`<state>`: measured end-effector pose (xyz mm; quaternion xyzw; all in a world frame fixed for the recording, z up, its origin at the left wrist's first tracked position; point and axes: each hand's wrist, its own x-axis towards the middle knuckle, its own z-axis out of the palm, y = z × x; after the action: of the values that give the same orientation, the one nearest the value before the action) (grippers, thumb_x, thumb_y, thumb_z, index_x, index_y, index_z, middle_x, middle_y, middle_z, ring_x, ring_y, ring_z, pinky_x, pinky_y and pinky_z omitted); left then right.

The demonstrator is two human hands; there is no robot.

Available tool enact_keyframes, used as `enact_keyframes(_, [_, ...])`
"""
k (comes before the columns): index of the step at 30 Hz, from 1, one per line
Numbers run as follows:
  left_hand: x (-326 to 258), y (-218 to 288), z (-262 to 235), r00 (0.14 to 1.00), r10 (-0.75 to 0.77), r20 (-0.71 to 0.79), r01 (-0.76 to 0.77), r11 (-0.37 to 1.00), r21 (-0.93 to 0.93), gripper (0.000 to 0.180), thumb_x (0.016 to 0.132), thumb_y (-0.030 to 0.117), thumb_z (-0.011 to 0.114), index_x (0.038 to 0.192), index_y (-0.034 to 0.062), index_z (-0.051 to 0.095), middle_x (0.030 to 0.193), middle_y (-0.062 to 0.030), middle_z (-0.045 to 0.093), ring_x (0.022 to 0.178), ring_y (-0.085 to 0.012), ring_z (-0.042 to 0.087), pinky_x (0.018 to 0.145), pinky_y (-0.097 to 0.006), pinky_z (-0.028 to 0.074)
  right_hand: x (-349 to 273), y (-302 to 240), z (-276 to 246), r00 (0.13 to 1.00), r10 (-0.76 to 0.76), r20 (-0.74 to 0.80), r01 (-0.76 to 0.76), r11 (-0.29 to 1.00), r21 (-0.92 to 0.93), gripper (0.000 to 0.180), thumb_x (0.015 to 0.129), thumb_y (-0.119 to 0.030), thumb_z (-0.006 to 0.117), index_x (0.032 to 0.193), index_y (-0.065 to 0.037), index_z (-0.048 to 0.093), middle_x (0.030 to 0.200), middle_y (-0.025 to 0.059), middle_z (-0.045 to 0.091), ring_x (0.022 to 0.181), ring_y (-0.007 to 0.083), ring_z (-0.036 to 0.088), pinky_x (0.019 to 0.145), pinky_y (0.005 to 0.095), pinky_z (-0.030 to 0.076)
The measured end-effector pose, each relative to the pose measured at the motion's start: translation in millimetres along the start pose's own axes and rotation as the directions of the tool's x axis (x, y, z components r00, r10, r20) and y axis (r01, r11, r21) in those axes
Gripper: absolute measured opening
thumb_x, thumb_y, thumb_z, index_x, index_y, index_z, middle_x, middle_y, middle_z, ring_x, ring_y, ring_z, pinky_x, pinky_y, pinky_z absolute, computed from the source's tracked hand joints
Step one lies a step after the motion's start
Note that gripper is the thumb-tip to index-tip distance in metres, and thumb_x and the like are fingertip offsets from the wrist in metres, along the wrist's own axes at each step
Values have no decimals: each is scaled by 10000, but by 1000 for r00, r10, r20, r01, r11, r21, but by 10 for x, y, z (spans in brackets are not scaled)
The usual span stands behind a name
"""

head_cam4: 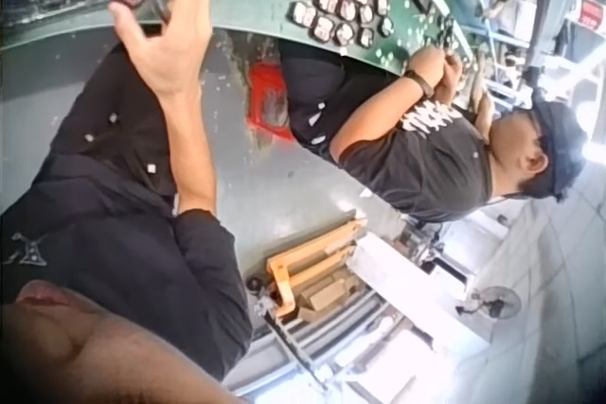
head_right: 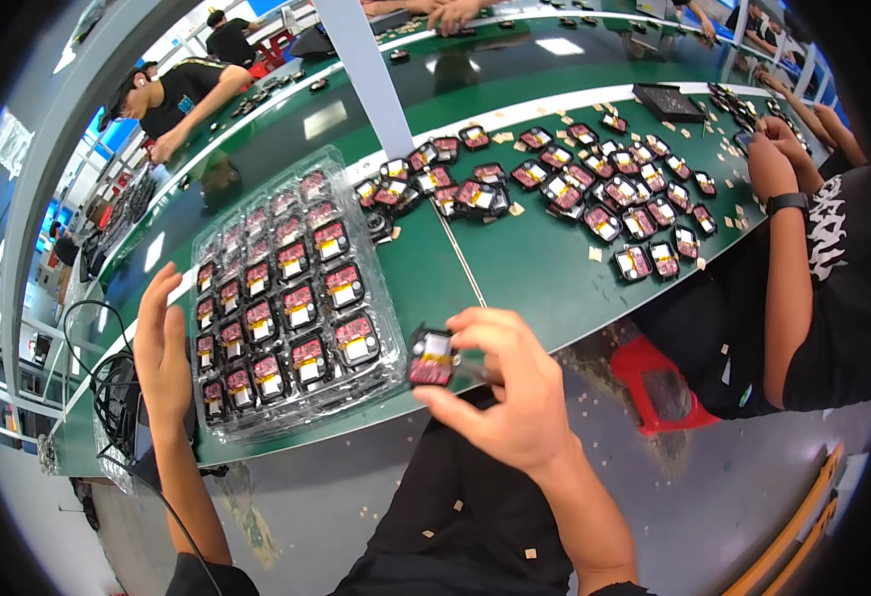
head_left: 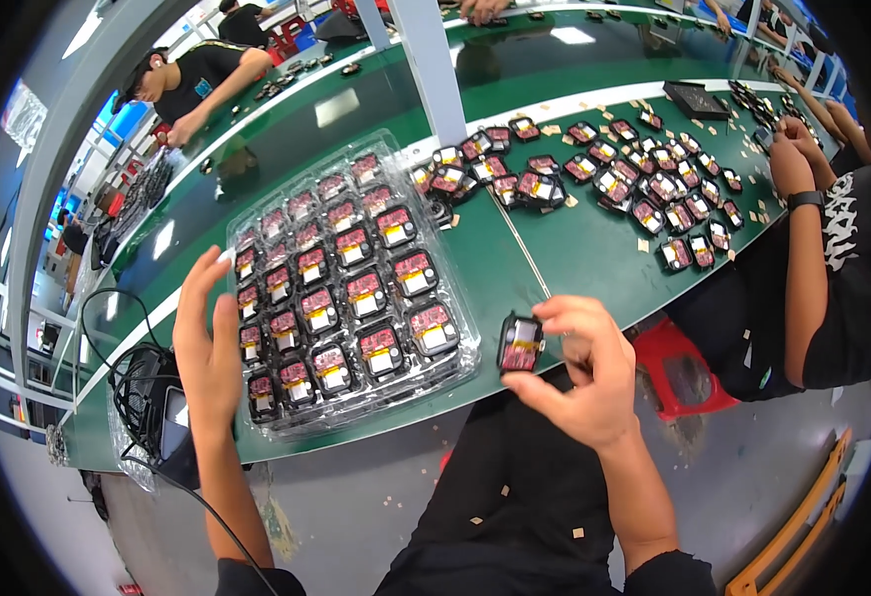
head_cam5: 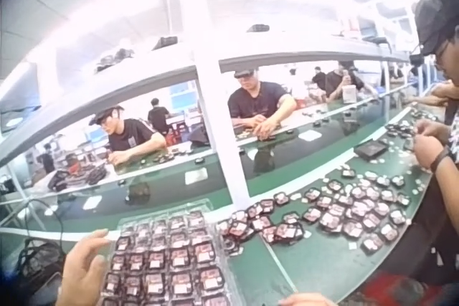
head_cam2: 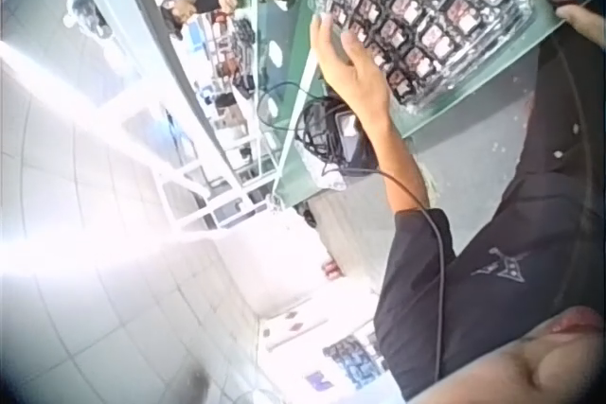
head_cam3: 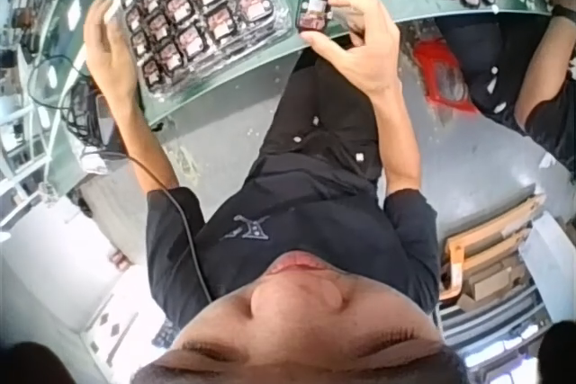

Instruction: The recorder is assembling small electronic components, specifically placing items into a plastic tray.

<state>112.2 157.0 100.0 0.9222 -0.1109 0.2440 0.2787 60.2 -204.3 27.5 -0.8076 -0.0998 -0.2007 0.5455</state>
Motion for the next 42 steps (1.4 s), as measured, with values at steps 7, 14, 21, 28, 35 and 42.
enact_keyframes(7, [-874,1201,550,820,2,573,562,191,-805,772,926,291,797,1488,-17,368,1448,-226,535,1326,-313,579,1119,-425,465,-161,-128,-30,914,-349,207,265,900,347,609,669,-248,992,1100,-79,597,1124,222,736,898,298,778,724,317,627])
enact_keyframes(14, [-1173,1235,790,708,22,706,700,-155,-697,774,917,356,802,1449,-96,466,1418,-209,576,1326,-279,566,1133,-418,446,-256,-235,-67,891,-328,315,229,922,312,488,708,-272,961,1012,-81,630,1115,179,767,669,254,758,571,280,582])
enact_keyframes(21, [-1217,1275,940,818,-108,565,520,-281,-807,677,846,283,875,1339,-57,561,1292,-201,603,1218,-370,650,1046,-486,547,-386,-301,-174,916,-180,359,169,984,61,417,745,-137,929,1095,-75,711,1138,125,530,811,157,652,553,247,505])
enact_keyframes(28, [-1219,1270,1010,820,-153,551,495,-295,-817,619,808,223,909,1275,-29,591,1233,-146,563,1223,-380,643,1057,-497,539,-452,-236,-75,906,-362,220,408,885,-223,497,684,-11,900,1147,-42,721,835,54,692,533,164,586,480,264,442])
enact_keyframes(35, [-1238,1278,1014,803,-187,565,525,-226,-821,616,819,308,897,1248,8,570,1207,-144,554,1180,-372,673,1010,-493,594,-513,-143,-32,863,-479,163,506,809,-301,317,723,-9,784,1037,8,756,910,78,701,542,115,553,457,234,404])
enact_keyframes(42, [-1279,1222,1040,814,-178,552,514,-222,-829,609,829,290,889,1261,6,568,1265,-154,538,1215,-386,653,1019,-486,589,-498,-169,-22,864,-461,203,503,815,-289,292,720,4,778,1011,9,760,896,79,705,539,115,551,458,235,399])
